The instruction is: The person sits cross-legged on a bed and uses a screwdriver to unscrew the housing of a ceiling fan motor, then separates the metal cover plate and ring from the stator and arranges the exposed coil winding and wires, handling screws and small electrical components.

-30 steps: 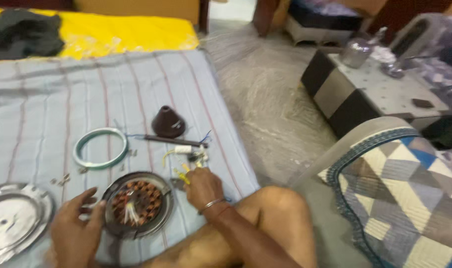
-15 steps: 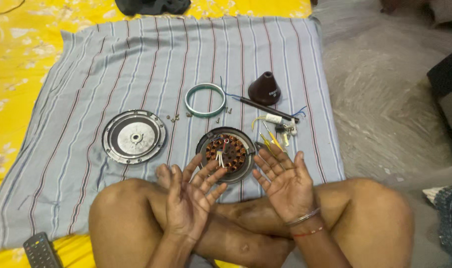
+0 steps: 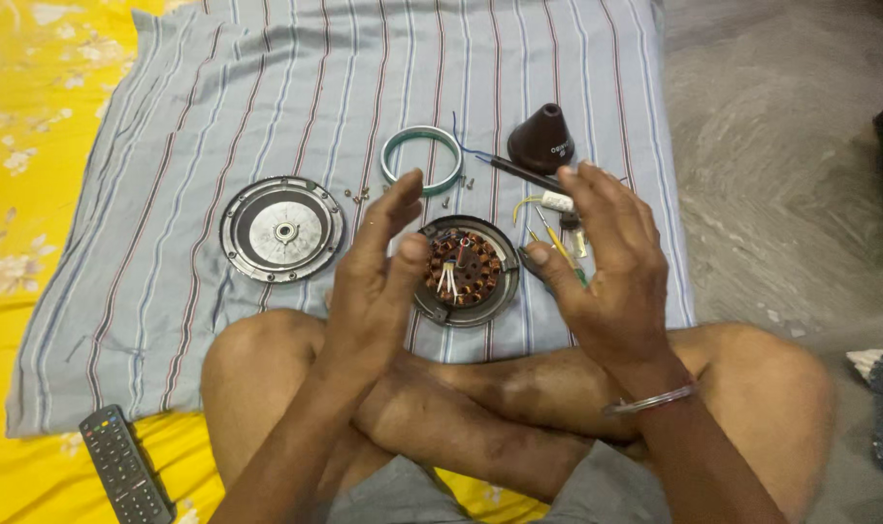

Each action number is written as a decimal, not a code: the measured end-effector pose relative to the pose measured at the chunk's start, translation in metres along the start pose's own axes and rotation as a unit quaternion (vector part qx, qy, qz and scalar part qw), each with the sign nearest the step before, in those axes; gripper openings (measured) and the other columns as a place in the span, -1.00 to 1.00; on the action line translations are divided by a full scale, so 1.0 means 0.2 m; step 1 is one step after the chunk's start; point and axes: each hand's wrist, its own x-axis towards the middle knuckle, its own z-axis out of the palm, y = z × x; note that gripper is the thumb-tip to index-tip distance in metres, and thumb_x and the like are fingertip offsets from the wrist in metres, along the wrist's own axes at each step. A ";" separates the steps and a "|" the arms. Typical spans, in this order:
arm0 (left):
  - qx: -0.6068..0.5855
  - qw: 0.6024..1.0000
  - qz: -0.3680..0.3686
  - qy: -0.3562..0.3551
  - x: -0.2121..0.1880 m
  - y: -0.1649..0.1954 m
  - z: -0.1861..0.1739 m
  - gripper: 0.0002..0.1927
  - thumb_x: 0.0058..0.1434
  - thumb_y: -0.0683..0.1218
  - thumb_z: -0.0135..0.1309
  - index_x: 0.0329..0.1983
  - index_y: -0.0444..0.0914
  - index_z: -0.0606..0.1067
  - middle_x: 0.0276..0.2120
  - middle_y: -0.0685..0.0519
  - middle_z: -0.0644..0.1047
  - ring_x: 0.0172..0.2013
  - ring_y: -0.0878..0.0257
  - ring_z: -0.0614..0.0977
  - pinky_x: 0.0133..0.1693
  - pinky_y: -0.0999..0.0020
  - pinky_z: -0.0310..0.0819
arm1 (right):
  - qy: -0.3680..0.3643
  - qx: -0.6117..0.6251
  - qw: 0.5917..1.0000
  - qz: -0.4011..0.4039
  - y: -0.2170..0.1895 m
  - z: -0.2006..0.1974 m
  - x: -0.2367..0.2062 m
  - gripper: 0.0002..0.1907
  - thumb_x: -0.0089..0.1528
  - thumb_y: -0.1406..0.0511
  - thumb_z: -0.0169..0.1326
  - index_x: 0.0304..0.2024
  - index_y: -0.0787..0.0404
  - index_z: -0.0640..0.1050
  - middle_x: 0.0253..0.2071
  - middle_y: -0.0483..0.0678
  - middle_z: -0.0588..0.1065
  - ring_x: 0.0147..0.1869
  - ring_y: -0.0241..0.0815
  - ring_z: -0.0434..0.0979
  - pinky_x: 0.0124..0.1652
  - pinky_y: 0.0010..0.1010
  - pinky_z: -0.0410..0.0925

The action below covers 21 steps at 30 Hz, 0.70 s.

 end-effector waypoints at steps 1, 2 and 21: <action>0.117 0.993 0.021 -0.010 0.00 0.00 0.00 -0.24 0.42 0.30 -0.06 0.51 -0.23 0.23 0.44 -0.22 0.32 0.43 -0.11 0.37 0.36 -0.01 0.29 | -0.005 -0.120 0.991 -0.053 0.00 0.01 -0.01 -0.33 0.24 0.11 0.23 0.35 0.19 0.43 0.39 0.12 0.37 0.52 0.15 0.28 0.37 0.02 0.18; 0.232 0.972 0.040 -0.017 0.00 -0.01 0.00 -0.24 0.39 0.26 0.00 0.51 -0.22 0.21 0.45 -0.24 0.26 0.43 -0.14 0.31 0.34 -0.03 0.26 | -0.016 -0.144 0.987 -0.068 0.00 0.03 -0.01 -0.31 0.22 0.08 0.24 0.35 0.18 0.43 0.38 0.13 0.35 0.51 0.17 0.26 0.37 0.06 0.14; 0.380 0.914 0.135 -0.054 -0.03 0.07 -0.14 -0.34 0.37 0.11 0.21 0.44 -0.21 0.33 0.39 -0.15 0.37 0.42 -0.10 0.35 0.38 -0.05 0.30 | -0.077 -0.053 0.995 0.040 0.06 -0.12 -0.06 -0.36 0.22 0.06 0.14 0.33 0.09 0.42 0.36 0.04 0.38 0.48 -0.07 0.29 0.40 -0.19 0.16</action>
